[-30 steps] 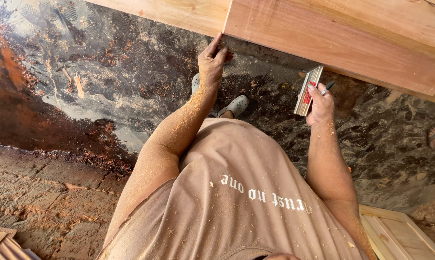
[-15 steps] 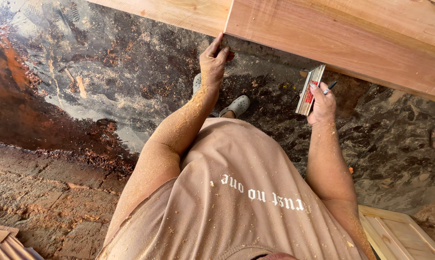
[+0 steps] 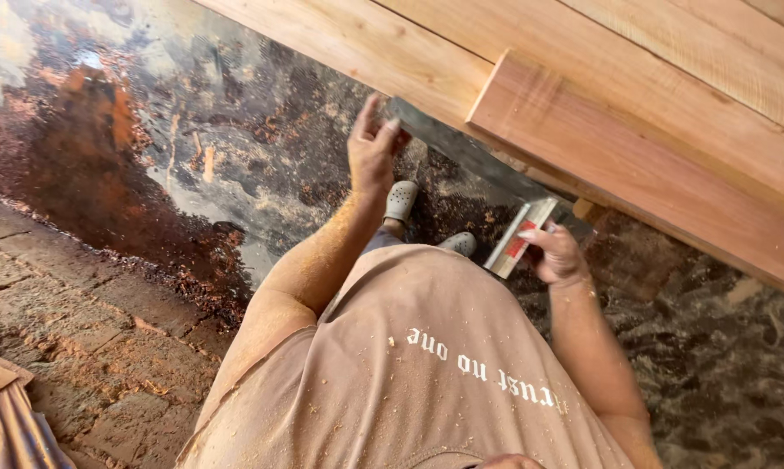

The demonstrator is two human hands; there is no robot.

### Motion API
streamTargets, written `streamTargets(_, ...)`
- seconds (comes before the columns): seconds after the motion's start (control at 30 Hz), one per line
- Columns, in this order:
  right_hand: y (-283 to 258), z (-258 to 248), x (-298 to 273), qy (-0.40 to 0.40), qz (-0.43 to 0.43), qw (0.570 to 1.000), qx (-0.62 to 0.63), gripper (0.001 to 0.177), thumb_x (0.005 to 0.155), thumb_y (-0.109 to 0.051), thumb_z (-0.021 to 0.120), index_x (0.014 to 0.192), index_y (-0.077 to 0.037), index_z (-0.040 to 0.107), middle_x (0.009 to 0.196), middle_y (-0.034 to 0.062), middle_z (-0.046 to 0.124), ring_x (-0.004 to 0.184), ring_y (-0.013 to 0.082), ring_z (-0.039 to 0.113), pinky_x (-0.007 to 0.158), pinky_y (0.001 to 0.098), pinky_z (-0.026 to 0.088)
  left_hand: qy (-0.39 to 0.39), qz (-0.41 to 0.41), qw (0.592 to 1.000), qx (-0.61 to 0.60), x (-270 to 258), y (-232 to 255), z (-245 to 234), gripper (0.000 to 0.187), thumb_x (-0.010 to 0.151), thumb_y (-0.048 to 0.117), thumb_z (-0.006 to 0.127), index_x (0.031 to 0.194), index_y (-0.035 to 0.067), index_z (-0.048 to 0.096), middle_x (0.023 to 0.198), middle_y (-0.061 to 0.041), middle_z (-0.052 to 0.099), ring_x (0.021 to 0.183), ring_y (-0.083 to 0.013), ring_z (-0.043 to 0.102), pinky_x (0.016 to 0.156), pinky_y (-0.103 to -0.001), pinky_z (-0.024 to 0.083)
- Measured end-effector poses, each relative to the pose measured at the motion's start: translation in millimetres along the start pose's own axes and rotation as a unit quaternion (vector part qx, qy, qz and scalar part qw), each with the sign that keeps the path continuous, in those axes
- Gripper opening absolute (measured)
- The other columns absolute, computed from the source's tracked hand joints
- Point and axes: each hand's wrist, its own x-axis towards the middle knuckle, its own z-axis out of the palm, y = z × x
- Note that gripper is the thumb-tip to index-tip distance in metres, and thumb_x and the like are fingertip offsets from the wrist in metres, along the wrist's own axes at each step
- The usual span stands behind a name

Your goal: The person uses a square and a marker to draw guide lines on several wooden planks, aligning the tool against the edges and sliding it to mark different positions.

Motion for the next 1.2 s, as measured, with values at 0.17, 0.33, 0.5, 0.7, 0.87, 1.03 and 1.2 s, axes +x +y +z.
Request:
streamTargets(0.17, -33.7, 112.9, 83.7, -0.038, -0.022, 0.999, 0.020, 0.045, 0.084, -0.009, 0.068, 0.127, -0.005, 0.054, 0.111, 0.0097, 0.063, 0.107, 0.0244, 0.066, 0.099, 0.0456, 0.060, 0.010, 0.186, 0.982, 0.015, 44.5, 72.6, -15.3, 0.070, 0.098, -0.002, 0.068, 0.161, 0.004, 0.038, 0.129, -0.018, 0.065, 0.106, -0.0200, 0.066, 0.085, -0.026, 0.064)
streamTargets(0.33, -54.9, 183.1, 166.7, -0.005, -0.022, 0.995, -0.100, 0.036, 0.096, -0.025, 0.073, 0.123, -0.004, 0.063, 0.096, 0.0114, 0.076, 0.066, 0.0122, 0.064, 0.051, 0.0258, 0.053, -0.064, 0.340, 0.927, 0.145, 15.7, 78.5, -38.4, 0.068, 0.111, -0.001, 0.067, 0.167, 0.007, 0.029, 0.166, -0.016, 0.038, 0.155, -0.0256, 0.040, 0.132, -0.040, 0.040)
streamTargets(0.5, -20.2, 161.6, 133.3, 0.006, -0.036, 0.945, -0.324, 0.033, 0.098, -0.026, 0.064, 0.119, -0.003, 0.073, 0.109, 0.0114, 0.076, 0.072, 0.0161, 0.068, 0.061, 0.0294, 0.061, -0.202, 0.283, 0.885, 0.309, 8.9, 28.9, -38.7, 0.069, 0.105, 0.006, 0.072, 0.162, 0.003, 0.034, 0.169, -0.020, 0.038, 0.161, -0.0348, 0.035, 0.137, -0.048, 0.034)
streamTargets(0.7, -1.5, 40.7, 7.6, 0.104, -0.028, 0.964, -0.245, 0.032, 0.101, -0.021, 0.057, 0.126, -0.006, 0.069, 0.112, 0.0136, 0.076, 0.086, 0.0171, 0.072, 0.071, 0.0287, 0.062, -0.333, 0.270, 0.723, 0.542, 33.0, -21.1, 4.7, 0.093, 0.092, 0.018, 0.083, 0.162, -0.001, 0.025, 0.167, -0.026, 0.030, 0.156, -0.0413, 0.028, 0.129, -0.052, 0.026)
streamTargets(0.87, -28.9, -87.7, -99.6, 0.416, -0.035, 0.903, -0.103, 0.026, 0.098, -0.010, 0.062, 0.122, -0.004, 0.069, 0.108, 0.0149, 0.075, 0.077, 0.0177, 0.070, 0.064, 0.0263, 0.062, -0.339, 0.362, 0.687, 0.531, 52.5, -84.7, 43.6, 0.116, 0.092, 0.033, 0.094, 0.168, 0.007, 0.011, 0.170, -0.023, 0.030, 0.158, -0.0384, 0.031, 0.134, -0.054, 0.023)
streamTargets(1.03, -70.6, -258.5, -180.7, 0.628, -0.070, 0.759, -0.158, 0.034, 0.095, -0.012, 0.066, 0.129, -0.014, 0.070, 0.116, 0.0061, 0.075, 0.078, 0.0089, 0.069, 0.057, 0.0186, 0.054, -0.246, 0.380, 0.728, 0.515, 76.1, -124.5, 32.1, 0.136, 0.085, 0.049, 0.099, 0.168, 0.023, -0.006, 0.173, -0.026, 0.019, 0.161, -0.0419, 0.029, 0.135, -0.059, 0.035)
streamTargets(1.2, -84.7, -384.3, -200.9, 0.587, -0.062, 0.712, -0.382, 0.038, 0.095, -0.020, 0.079, 0.127, -0.006, 0.065, 0.123, 0.0130, 0.069, 0.104, 0.0205, 0.070, 0.086, 0.0339, 0.059, -0.209, 0.261, 0.780, 0.528, 62.5, -115.5, 22.0, 0.135, 0.077, 0.036, 0.096, 0.169, 0.019, -0.001, 0.178, -0.027, 0.018, 0.166, -0.0403, 0.023, 0.139, -0.058, 0.025)
